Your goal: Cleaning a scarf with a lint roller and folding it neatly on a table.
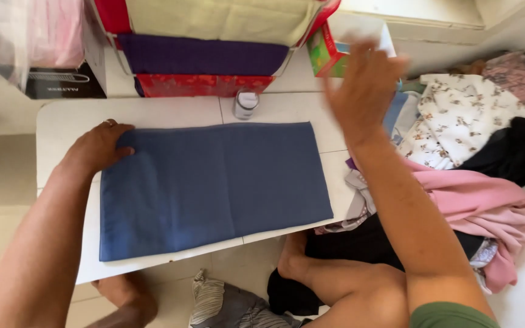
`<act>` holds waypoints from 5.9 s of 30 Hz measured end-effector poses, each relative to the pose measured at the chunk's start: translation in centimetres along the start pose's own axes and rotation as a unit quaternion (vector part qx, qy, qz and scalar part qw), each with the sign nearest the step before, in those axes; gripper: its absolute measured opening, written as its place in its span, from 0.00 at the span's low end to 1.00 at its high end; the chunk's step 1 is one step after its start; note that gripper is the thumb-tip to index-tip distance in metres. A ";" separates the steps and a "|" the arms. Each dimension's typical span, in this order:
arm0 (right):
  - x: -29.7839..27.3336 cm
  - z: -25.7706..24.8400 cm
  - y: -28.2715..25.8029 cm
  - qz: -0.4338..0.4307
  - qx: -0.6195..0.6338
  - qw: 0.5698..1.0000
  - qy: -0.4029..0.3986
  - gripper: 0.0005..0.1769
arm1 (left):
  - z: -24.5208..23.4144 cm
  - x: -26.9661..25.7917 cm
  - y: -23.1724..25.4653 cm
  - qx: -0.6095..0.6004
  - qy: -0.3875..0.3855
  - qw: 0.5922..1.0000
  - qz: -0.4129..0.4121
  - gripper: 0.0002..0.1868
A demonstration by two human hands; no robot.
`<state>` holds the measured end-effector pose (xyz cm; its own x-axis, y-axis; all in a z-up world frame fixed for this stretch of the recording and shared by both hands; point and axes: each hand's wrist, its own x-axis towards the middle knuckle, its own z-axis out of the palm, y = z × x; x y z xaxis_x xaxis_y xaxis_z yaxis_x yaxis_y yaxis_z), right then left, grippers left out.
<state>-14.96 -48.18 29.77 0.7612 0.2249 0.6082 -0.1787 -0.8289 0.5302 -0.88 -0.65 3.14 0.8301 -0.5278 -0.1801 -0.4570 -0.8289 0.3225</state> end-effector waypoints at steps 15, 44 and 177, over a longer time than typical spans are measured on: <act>-13.1 18.5 -2.0 -0.043 0.421 0.775 -0.468 0.36 | -5.9 -2.2 5.0 0.058 -0.094 0.990 -0.093 0.16; -18.2 1.8 2.3 -0.120 0.393 0.778 -0.476 0.18 | -2.0 -20.1 7.0 0.111 -0.042 0.965 0.236 0.13; -2.8 -4.0 6.6 0.033 0.093 0.995 0.026 0.32 | 0.4 -18.3 1.4 0.089 -0.041 0.994 0.045 0.17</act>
<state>-20.78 -52.27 33.89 0.7174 0.1886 0.6707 -0.1052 -0.9223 0.3719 -16.86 7.83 6.55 0.7582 -0.6079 -0.2358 -0.5830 -0.7940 0.1722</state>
